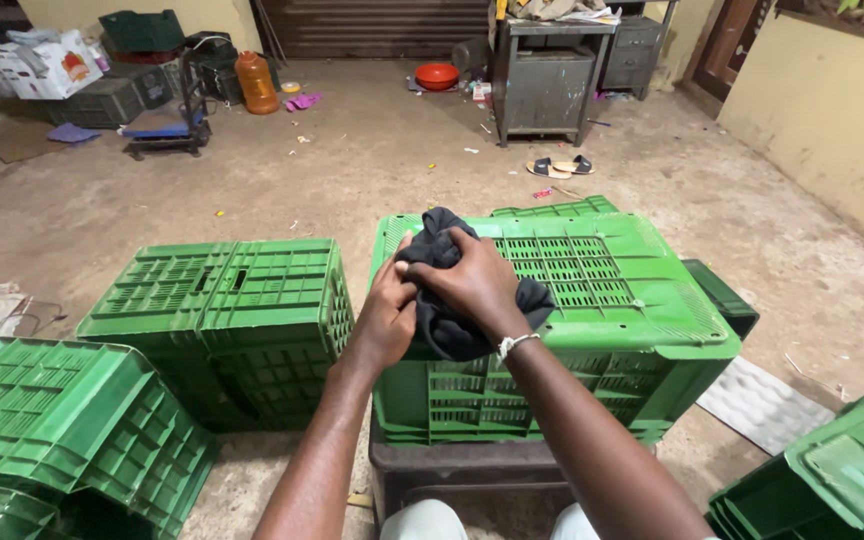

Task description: The person wipes the interior and exterior surfaces of green plastic crates using a dark cloth. The person turns the crate over and wipes multiple sides, then places the crate on a stack.

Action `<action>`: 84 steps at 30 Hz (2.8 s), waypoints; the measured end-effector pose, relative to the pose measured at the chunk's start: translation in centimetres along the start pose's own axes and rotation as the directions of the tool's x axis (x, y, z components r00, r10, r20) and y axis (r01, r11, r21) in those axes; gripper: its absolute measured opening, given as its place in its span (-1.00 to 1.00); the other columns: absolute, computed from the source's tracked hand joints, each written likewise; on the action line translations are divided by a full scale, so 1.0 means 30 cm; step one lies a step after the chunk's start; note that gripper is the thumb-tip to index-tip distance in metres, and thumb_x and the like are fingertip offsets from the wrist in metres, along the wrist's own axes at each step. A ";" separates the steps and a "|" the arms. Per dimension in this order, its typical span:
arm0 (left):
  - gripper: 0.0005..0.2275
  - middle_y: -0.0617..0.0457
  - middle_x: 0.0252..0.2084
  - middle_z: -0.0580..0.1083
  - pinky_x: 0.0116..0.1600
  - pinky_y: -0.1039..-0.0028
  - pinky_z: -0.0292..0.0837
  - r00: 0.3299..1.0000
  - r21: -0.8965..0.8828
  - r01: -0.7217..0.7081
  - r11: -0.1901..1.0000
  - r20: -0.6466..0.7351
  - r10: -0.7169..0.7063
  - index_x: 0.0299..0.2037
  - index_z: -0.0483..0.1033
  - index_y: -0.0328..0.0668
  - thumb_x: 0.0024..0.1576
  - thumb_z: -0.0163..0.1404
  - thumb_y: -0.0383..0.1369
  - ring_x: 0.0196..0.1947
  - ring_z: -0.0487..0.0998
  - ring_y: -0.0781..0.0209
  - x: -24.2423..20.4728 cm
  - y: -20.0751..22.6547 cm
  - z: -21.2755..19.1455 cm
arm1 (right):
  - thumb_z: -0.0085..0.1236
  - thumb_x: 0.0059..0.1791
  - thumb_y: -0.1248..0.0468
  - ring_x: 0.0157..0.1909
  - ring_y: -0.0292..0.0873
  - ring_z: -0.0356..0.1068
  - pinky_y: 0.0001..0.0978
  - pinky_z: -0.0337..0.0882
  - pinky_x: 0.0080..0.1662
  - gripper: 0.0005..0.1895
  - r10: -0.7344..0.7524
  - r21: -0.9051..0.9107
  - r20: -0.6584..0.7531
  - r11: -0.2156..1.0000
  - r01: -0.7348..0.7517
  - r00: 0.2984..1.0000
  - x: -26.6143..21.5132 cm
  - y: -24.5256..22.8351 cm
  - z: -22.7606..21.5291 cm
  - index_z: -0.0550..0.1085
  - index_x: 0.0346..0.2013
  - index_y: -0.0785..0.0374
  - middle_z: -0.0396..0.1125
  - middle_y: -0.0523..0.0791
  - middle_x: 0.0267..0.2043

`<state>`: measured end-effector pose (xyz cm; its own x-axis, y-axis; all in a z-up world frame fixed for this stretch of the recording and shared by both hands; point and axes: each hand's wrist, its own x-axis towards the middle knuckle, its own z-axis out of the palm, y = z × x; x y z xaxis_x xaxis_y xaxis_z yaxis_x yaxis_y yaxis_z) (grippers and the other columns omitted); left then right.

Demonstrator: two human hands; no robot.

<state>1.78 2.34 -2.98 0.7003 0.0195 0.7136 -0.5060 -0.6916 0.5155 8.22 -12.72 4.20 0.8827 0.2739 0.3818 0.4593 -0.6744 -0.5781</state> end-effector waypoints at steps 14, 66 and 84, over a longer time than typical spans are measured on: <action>-0.56 -0.41 0.13 0.47 0.24 -0.09 0.26 0.896 0.302 0.382 0.874 -0.354 -0.269 0.16 0.39 -0.44 0.14 0.05 -0.28 0.18 0.40 -0.44 0.000 -0.094 0.048 | 0.51 -0.32 0.14 -0.04 -0.04 0.50 -0.23 0.47 0.04 -0.39 -0.384 0.114 0.030 0.919 0.378 0.923 0.080 0.404 -0.253 0.61 0.03 0.08 0.50 0.03 -0.02; -0.59 -0.35 0.10 0.44 0.08 -0.14 0.43 0.622 0.476 0.737 0.480 -0.201 -0.757 0.25 0.34 -0.13 0.24 -0.19 -0.16 0.08 0.50 -0.37 0.087 -0.215 0.096 | 0.34 -0.18 0.37 -0.06 -0.36 0.42 -0.46 0.44 0.09 -0.47 -0.474 0.720 0.343 0.687 0.097 0.811 0.103 0.336 -0.125 0.53 0.10 0.28 0.48 -0.18 -0.06; -0.49 -0.33 -0.07 0.57 0.13 0.03 0.43 0.589 -0.182 0.704 0.686 -0.390 -0.708 0.04 0.54 -0.29 0.34 -0.33 0.00 0.01 0.59 -0.31 0.066 -0.085 0.032 | 0.31 -0.21 0.43 -0.08 -0.31 0.46 -0.40 0.48 0.08 -0.51 -0.278 0.606 0.237 0.791 0.082 0.931 0.140 0.649 -0.328 0.56 0.04 0.32 0.51 -0.16 -0.08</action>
<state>4.95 3.45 -3.34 0.5741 0.7827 0.2403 0.0546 -0.3294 0.9426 19.91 -31.46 1.64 0.7174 0.6049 0.3456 0.4963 -0.0956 -0.8629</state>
